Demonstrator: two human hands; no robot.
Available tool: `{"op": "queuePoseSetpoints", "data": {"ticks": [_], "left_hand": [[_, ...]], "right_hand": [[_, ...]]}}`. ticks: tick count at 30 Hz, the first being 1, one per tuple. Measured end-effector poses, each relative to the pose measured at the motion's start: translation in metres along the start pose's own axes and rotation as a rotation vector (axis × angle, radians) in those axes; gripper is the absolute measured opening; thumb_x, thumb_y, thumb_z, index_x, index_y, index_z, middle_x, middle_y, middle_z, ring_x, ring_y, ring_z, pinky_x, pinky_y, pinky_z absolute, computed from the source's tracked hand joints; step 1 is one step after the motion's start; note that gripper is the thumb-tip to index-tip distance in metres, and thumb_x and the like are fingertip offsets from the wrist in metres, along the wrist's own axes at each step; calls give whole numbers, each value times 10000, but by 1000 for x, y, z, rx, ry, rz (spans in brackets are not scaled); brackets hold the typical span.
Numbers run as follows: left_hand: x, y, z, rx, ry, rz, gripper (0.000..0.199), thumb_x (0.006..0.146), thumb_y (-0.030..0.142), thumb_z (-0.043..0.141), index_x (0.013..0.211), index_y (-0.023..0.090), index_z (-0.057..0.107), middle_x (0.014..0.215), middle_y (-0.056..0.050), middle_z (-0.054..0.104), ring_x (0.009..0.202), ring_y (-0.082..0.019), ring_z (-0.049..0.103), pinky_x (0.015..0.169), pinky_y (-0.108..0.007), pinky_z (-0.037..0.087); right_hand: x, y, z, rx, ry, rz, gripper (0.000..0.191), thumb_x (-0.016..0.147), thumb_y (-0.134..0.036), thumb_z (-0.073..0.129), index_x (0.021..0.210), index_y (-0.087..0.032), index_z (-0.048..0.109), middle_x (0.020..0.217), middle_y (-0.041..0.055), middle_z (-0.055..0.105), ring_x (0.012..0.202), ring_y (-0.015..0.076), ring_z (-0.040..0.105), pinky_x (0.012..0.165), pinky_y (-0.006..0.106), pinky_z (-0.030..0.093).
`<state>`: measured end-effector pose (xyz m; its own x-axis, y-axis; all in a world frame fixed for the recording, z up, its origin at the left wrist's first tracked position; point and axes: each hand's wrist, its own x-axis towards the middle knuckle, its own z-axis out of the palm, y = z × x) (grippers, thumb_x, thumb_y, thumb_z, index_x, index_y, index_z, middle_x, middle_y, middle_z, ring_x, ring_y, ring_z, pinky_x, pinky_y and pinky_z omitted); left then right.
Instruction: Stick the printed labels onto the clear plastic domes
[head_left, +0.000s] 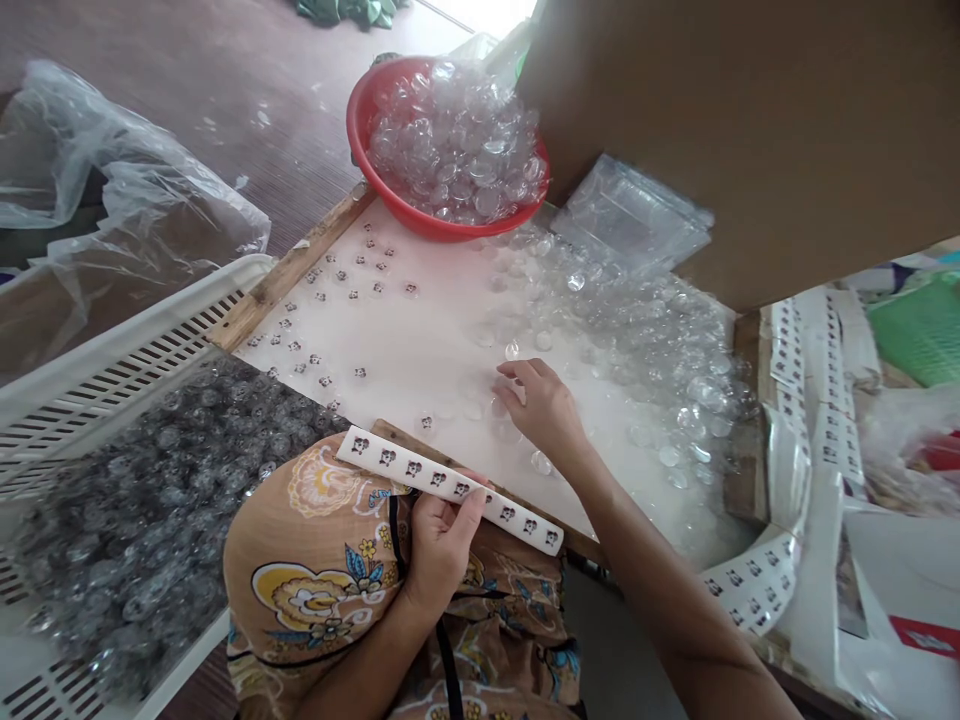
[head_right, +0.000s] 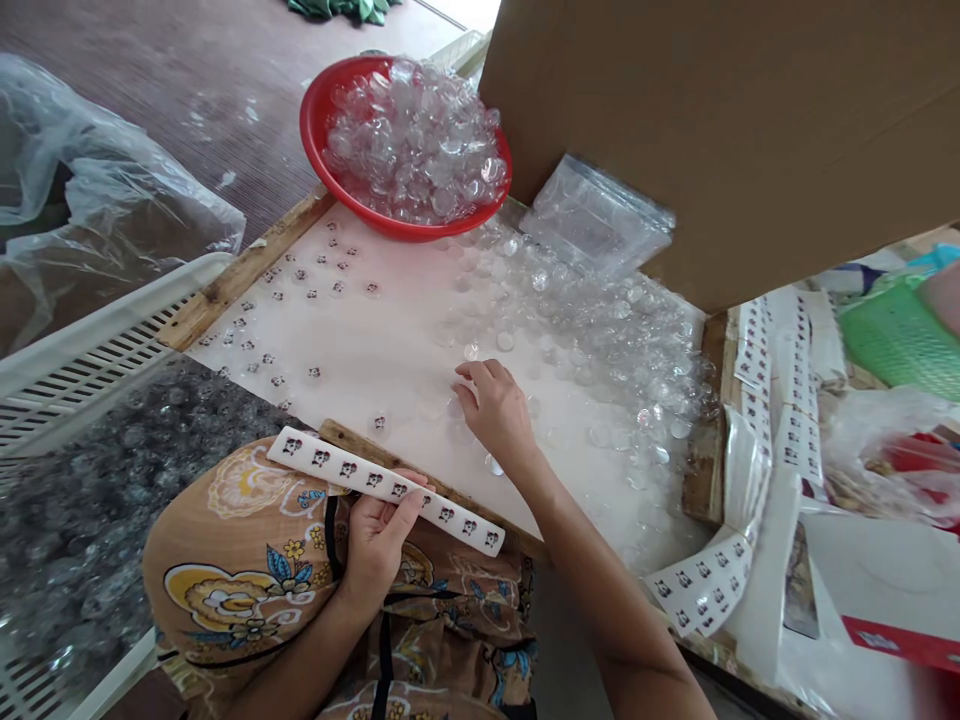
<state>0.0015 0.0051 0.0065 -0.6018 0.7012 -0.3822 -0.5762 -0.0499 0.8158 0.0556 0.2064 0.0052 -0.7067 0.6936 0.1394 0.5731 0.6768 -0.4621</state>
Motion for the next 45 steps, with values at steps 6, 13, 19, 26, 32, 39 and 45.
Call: {"op": "queuePoseSetpoints", "data": {"ticks": [6,13,19,26,32,39,45], "left_hand": [[0,-6,-2,7,2,15,243,792,377,750,893,157,728,845,-58,722,797,-180,671,752,-271,535],[1,-9,-4,36,14,5,273,782,403,759,880,151,719,824,-64,725,792,-192,678,761,-291,536],[1,-9,-5,48,29,26,290,770,415,768,885,154,718,854,-66,722,805,-192,676,767,-287,539],[2,0,0,70,50,-9,345,703,458,803,838,151,720,807,-66,728,771,-200,686,742,-296,548],[3,-1,0,70,44,12,351,701,464,802,835,151,721,803,-68,735,765,-197,688,738,-296,547],[4,-2,-1,70,27,31,339,712,459,798,840,153,727,804,-63,735,773,-186,679,742,-277,542],[4,-6,-2,60,50,51,328,707,448,804,846,158,734,827,-64,741,792,-193,690,771,-293,546]], "right_hand": [[9,3,9,-75,-13,-16,177,868,-166,522,983,-216,647,969,113,665,916,268,597,794,389,491],[15,-5,0,299,25,159,169,867,-198,499,964,-211,637,897,58,690,767,186,643,694,309,495],[22,0,-1,350,14,283,133,832,-174,528,904,-207,635,821,26,688,723,164,649,700,302,493],[-6,1,-6,85,-70,63,153,824,-171,639,972,-210,639,1000,76,641,849,206,636,759,338,499],[-14,1,4,-1,-85,-50,185,853,-146,585,1028,-186,632,1017,116,631,940,245,616,829,370,502],[-11,-2,-3,117,-31,49,223,906,-148,449,1066,-186,600,996,96,696,833,196,661,728,299,487],[-5,-1,-3,234,-67,137,154,887,-180,499,959,-218,630,866,29,732,756,175,659,693,289,474]]}}
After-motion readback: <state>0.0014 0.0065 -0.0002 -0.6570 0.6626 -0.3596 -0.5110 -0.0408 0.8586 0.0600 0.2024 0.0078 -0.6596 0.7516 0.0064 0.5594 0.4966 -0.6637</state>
